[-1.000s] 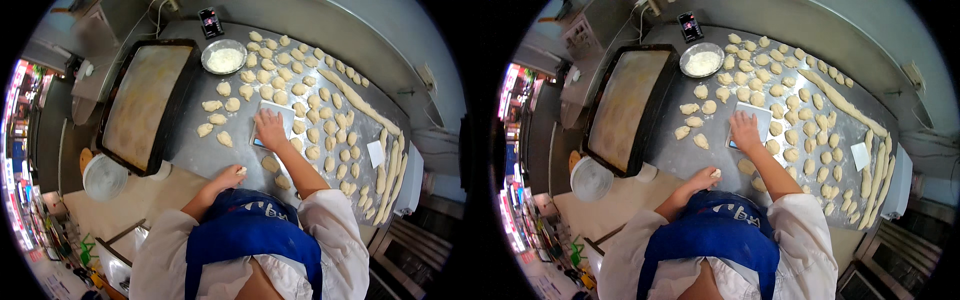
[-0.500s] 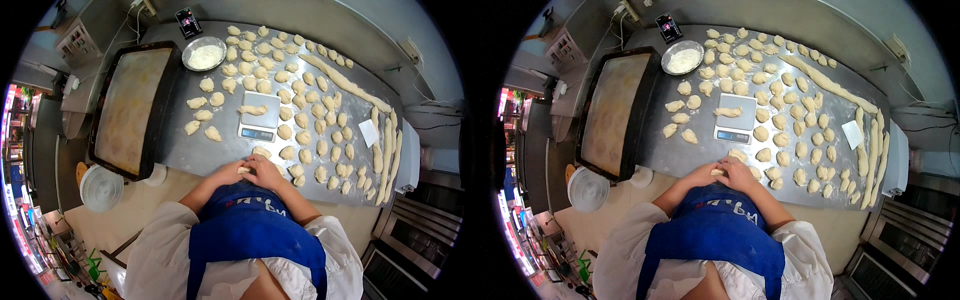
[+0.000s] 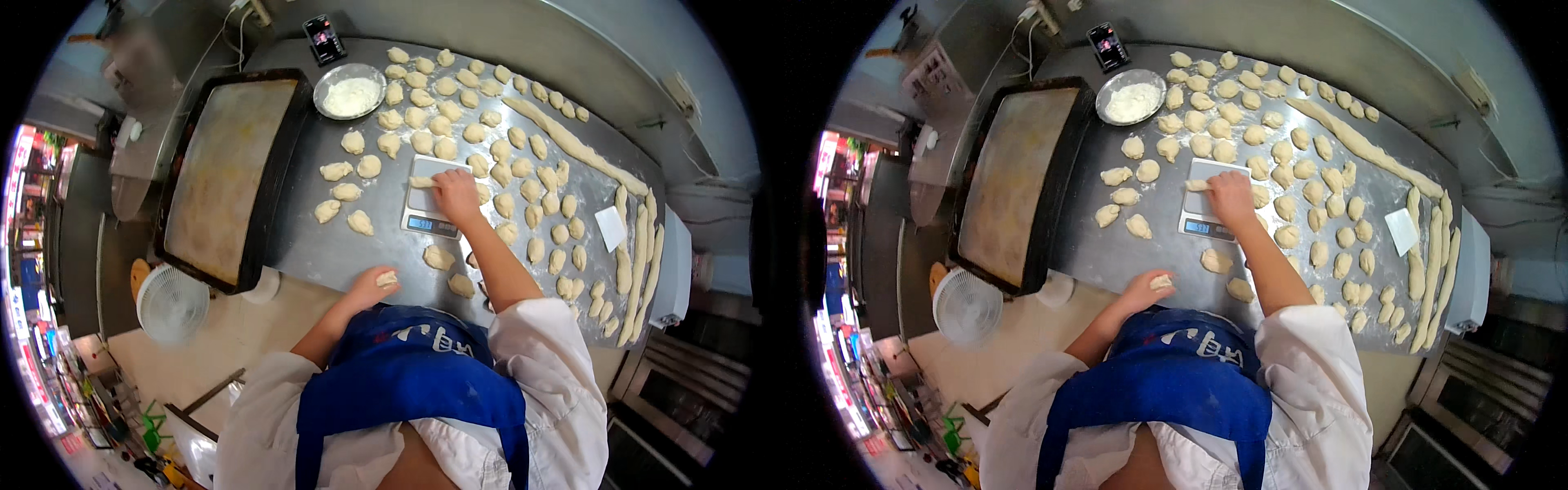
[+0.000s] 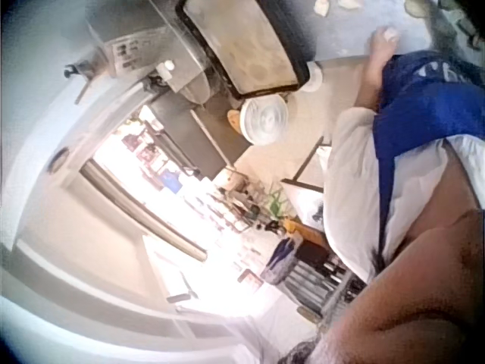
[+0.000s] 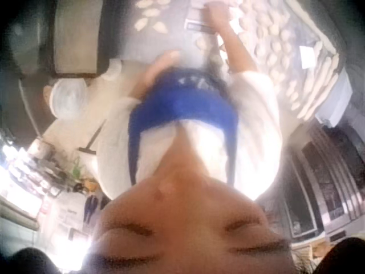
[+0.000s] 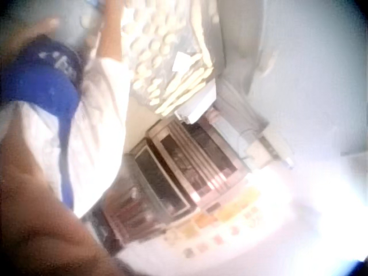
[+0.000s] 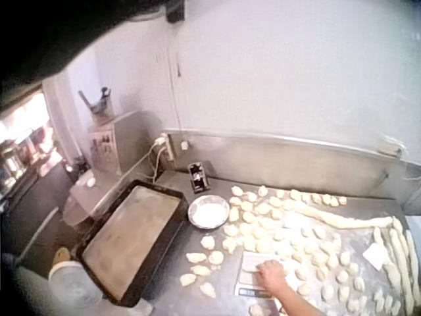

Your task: The person portioned dough, weighed individual pieces on a digital scale, and rolled them into long, thin shapes on a metal workbench.

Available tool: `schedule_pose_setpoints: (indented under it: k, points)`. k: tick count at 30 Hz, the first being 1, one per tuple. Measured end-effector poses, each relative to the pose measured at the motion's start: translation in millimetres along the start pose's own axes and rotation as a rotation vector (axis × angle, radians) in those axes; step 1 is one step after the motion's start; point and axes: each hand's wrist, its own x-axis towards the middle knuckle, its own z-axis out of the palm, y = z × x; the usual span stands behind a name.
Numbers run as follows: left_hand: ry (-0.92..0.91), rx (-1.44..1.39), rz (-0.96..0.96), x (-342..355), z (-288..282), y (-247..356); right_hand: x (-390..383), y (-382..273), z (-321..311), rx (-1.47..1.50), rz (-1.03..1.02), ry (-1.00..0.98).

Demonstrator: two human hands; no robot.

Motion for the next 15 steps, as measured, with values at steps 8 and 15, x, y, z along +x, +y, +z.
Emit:
schedule_pose_setpoints:
  k: [8,15]
  points:
    - [0.013,0.085,-0.006,19,9,15,-29,-3,-19,0.024,0.121,0.066]
    - [-0.140,0.070,0.127,43,17,28,-92,-52,-50,0.556,0.205,-0.299]
